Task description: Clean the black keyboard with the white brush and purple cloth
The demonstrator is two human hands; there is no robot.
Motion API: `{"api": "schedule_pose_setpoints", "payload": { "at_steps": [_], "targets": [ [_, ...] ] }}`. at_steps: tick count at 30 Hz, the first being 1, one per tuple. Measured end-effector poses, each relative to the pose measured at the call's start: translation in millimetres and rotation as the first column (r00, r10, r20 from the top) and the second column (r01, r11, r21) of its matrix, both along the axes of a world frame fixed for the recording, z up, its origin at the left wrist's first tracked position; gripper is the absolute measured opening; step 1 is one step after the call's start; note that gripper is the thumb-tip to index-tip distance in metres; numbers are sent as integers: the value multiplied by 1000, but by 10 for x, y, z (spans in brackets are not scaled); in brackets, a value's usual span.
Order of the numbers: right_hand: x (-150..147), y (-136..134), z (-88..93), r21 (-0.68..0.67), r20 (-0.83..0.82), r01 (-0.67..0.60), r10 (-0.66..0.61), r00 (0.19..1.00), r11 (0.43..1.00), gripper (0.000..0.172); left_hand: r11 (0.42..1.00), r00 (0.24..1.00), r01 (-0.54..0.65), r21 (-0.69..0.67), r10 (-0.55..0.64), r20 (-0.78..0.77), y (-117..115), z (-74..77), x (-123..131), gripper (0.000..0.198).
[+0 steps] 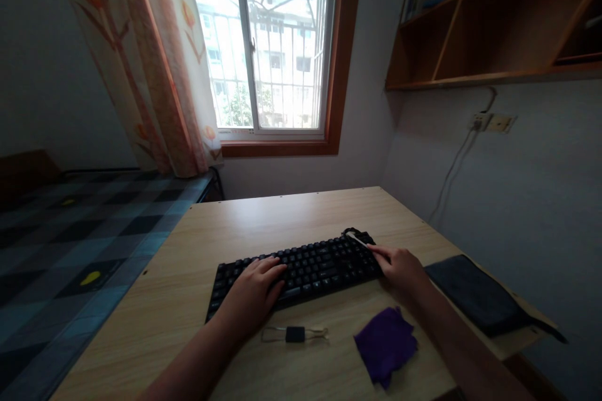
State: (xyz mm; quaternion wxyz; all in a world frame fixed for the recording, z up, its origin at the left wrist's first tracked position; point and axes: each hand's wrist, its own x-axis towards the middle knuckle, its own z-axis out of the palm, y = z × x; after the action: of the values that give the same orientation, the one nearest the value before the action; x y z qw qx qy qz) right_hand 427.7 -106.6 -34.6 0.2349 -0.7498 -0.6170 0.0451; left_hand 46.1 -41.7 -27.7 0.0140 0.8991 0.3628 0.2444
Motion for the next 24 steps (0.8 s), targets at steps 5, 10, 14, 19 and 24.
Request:
{"api": "schedule_pose_setpoints", "payload": {
  "at_steps": [5,10,14,19,24],
  "targets": [
    [221,-36,-15,41,24,210,-211,977,977,39,1000,1000,-3,-3,3,4,-1,-4,1,30],
    [107,-1,-64,81,-82,-8,14,997,997,39,1000,1000,-4,11,4,6,7,-13,-4,30],
    [117,13,-95,56,-122,-47,54,991,997,37,1000,1000,-2,17,2,-7,5,-7,-9,31],
    [314,-22,-106,108,-85,153,-144,986,982,37,1000,1000,-12,4,12,-14,2,-15,-11,31],
    [163,-3,-106,99,-168,-81,97,981,992,37,1000,1000,-11,0,11,-14,11,-26,-18,31]
  ]
}}
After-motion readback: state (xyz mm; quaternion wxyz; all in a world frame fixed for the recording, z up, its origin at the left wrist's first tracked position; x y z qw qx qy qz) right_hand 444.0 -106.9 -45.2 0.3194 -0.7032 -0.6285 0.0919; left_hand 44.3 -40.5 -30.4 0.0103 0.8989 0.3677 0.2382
